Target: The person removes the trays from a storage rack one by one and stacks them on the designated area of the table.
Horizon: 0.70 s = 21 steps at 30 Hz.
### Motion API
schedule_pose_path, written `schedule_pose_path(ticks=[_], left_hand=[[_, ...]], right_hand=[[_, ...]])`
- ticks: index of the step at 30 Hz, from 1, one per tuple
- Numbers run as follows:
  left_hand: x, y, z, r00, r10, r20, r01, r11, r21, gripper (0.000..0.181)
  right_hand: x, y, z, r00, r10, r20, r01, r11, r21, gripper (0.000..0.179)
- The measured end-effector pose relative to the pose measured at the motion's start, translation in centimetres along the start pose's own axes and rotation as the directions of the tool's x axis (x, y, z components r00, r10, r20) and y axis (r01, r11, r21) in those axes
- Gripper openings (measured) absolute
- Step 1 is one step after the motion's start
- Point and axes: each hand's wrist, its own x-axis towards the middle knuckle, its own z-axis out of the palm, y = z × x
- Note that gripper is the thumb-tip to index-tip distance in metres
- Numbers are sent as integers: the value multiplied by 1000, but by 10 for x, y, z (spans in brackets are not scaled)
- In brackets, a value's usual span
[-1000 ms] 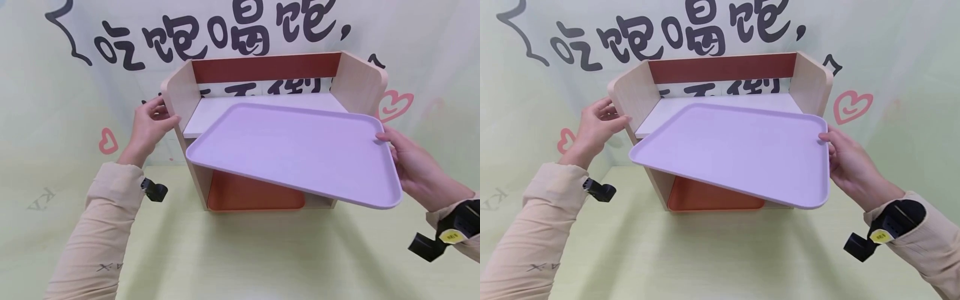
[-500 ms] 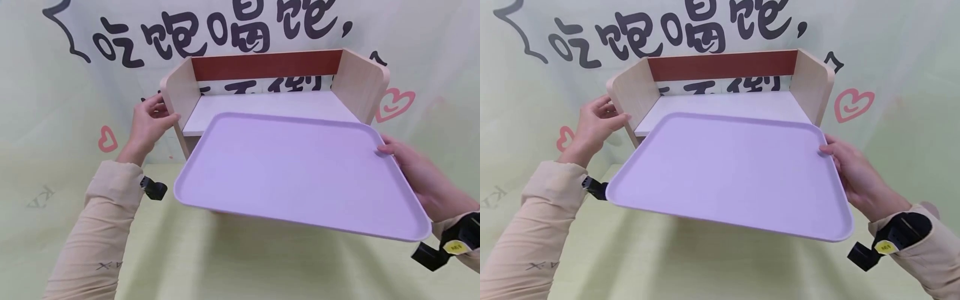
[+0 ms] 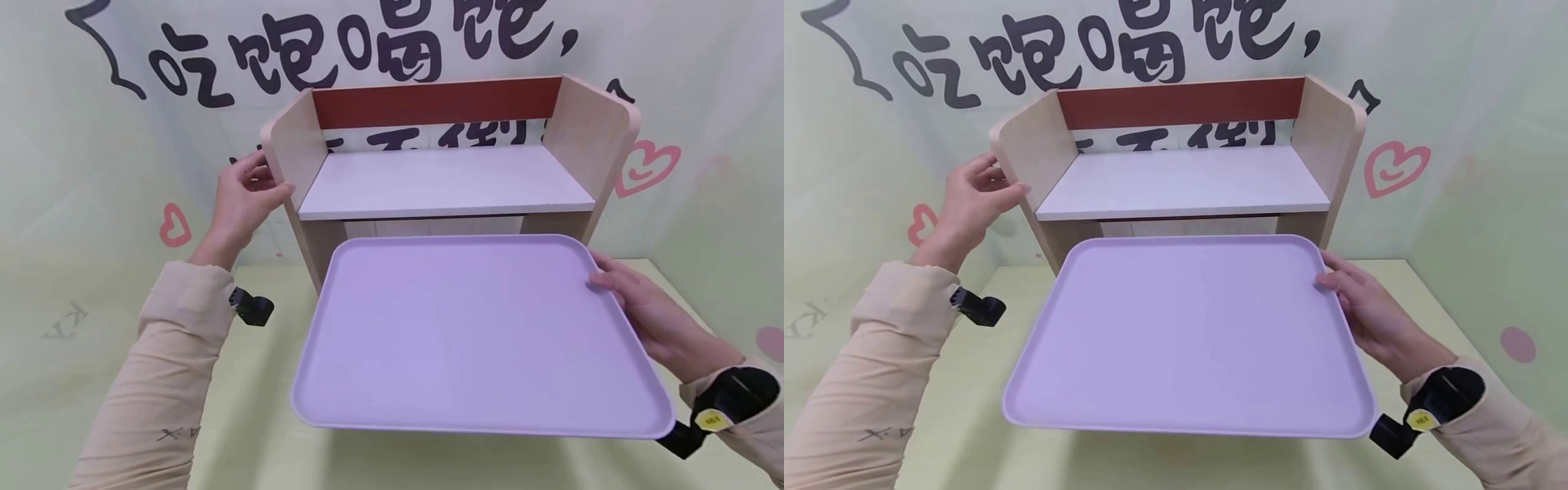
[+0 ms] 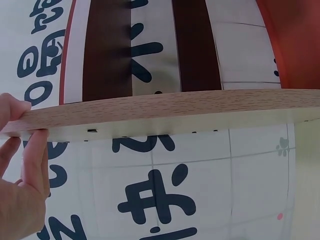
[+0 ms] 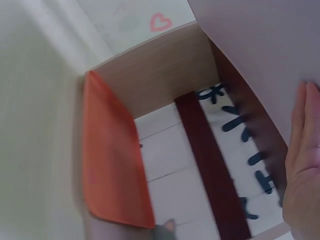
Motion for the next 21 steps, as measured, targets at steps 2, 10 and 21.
schedule_pose_path(ticks=[2,10,21], left_hand=[[0,0,0,1000,-6,0,6,1000,1,57],[0,0,1,1000,-20,-1,20,1000,2,57],[0,1,2,1000,-13,-11,13,1000,-5,57]], right_hand=[[2,10,-3,1000,5,-23,-5,1000,-7,39],[9,48,-14,990,76,-120,-82,995,-49,46],[12,103,-28,988,122,-93,-126,991,-38,49]])
